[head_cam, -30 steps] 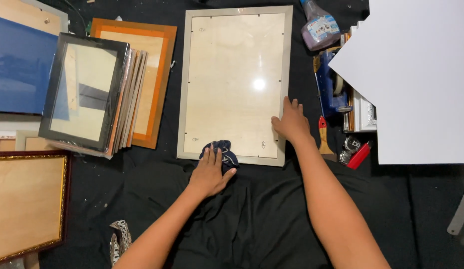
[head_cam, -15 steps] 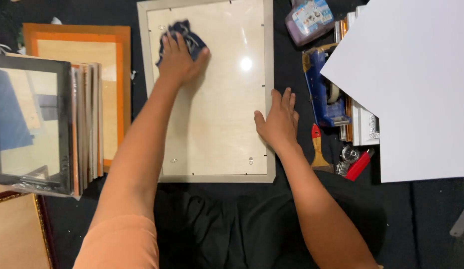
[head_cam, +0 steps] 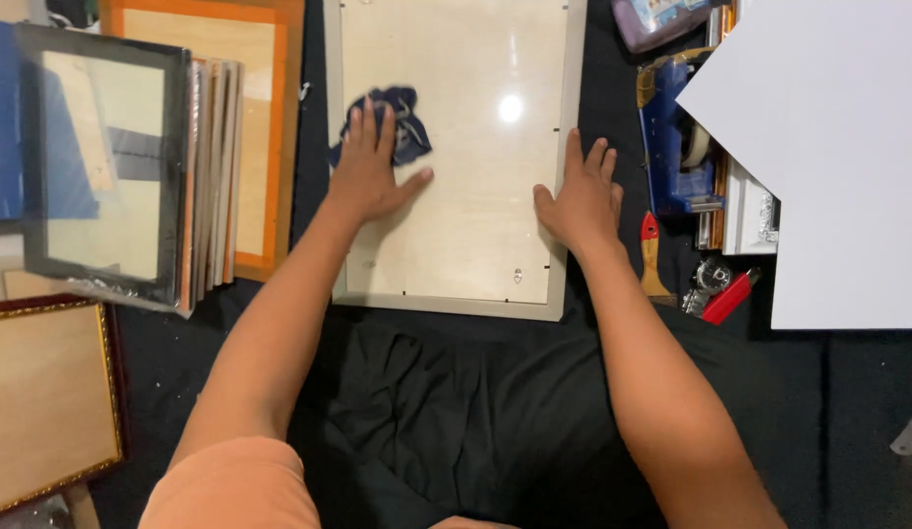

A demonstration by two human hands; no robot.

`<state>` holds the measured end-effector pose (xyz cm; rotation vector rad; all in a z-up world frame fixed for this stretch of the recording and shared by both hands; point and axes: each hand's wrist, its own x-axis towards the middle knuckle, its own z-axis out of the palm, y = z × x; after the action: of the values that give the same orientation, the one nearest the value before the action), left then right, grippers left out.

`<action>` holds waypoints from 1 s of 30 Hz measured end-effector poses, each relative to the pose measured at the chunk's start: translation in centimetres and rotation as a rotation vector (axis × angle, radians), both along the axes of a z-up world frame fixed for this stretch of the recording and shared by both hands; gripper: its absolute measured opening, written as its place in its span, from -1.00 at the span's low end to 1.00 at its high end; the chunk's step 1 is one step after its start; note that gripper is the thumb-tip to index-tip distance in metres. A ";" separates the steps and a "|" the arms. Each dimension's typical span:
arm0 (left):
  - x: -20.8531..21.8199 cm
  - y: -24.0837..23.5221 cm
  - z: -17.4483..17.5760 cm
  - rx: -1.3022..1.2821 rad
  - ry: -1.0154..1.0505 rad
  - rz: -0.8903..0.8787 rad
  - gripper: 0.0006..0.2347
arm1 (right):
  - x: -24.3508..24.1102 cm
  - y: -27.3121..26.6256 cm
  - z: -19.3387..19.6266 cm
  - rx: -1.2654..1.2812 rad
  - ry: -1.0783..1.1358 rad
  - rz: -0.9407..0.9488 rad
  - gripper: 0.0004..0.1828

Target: Cleaning the back surfaces of multiple picture frames using a cloth and cleaning solution.

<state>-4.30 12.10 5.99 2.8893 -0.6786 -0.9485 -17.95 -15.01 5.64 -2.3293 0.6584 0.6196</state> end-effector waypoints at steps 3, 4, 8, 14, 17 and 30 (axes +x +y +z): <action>-7.8 3.8 1.0 -0.058 -0.037 0.006 -0.06 | -1.8 0.2 0.1 0.003 -0.152 0.012 -0.07; -10.0 4.7 1.6 -0.058 -0.051 0.020 -0.06 | -2.2 0.5 0.5 0.004 -0.166 0.026 -0.07; -16.8 7.0 3.6 0.079 0.190 -0.029 0.04 | -3.6 1.1 1.4 -0.001 -0.123 0.093 -0.09; -18.2 6.6 2.9 0.196 0.312 -0.017 0.03 | -4.1 1.3 1.5 -0.033 -0.064 0.111 -0.06; -15.6 5.6 1.6 0.148 0.213 0.016 -0.01 | -3.7 1.4 2.2 -0.029 -0.052 0.093 -0.06; 12.1 -4.1 -0.7 -0.054 -0.050 0.137 -0.16 | 0.4 1.2 -0.3 -0.025 -0.014 -0.005 -0.06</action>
<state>7.84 8.05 5.28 2.8772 -0.4930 -0.8311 -17.53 -13.82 5.32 -2.3521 0.6684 0.5959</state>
